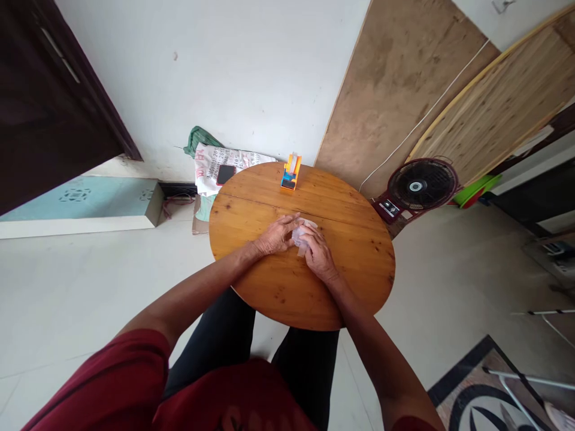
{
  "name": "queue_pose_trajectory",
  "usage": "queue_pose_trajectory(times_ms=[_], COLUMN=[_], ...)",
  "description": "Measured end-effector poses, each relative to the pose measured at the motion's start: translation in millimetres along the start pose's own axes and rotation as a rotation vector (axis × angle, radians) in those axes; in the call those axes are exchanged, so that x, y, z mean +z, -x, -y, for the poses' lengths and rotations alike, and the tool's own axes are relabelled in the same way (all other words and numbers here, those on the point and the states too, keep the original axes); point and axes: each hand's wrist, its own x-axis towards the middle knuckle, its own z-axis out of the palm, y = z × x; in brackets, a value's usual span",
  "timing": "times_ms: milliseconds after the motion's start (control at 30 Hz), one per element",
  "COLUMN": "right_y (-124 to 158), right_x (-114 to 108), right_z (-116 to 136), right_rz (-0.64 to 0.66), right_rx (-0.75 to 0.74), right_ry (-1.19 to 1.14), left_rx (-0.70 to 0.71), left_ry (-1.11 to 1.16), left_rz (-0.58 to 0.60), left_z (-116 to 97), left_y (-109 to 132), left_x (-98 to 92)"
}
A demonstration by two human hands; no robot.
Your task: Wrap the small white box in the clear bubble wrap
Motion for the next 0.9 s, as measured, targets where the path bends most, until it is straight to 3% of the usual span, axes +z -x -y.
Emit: queue_pose_trajectory(times_ms=[167,400,600,800,900], right_y=[1.0,8.2,10.9,10.2,10.1], right_x=[-1.9,-0.6,-4.7,-6.1,-6.0], right_z=[2.1,2.2,5.1,6.7,5.9], right_rz=[0.029,-0.058,-0.023,-0.006,-0.013], right_rx=[-0.051,0.0,0.017,0.013,0.02], right_ry=[0.083,0.066,0.111,0.149,0.136], left_rx=[-0.003,0.007,0.0,0.003,0.044], left_ry=[-0.067,-0.127,-0.177,-0.257,-0.241], left_rz=[-0.008,0.025,0.035,0.11,0.16], left_z=[3.8,6.3,0.5,-15.0,-12.6], left_y=[0.5,0.9,0.5,-4.6,-11.2], left_x=[1.2,-1.2,-3.4,-16.4,-23.4])
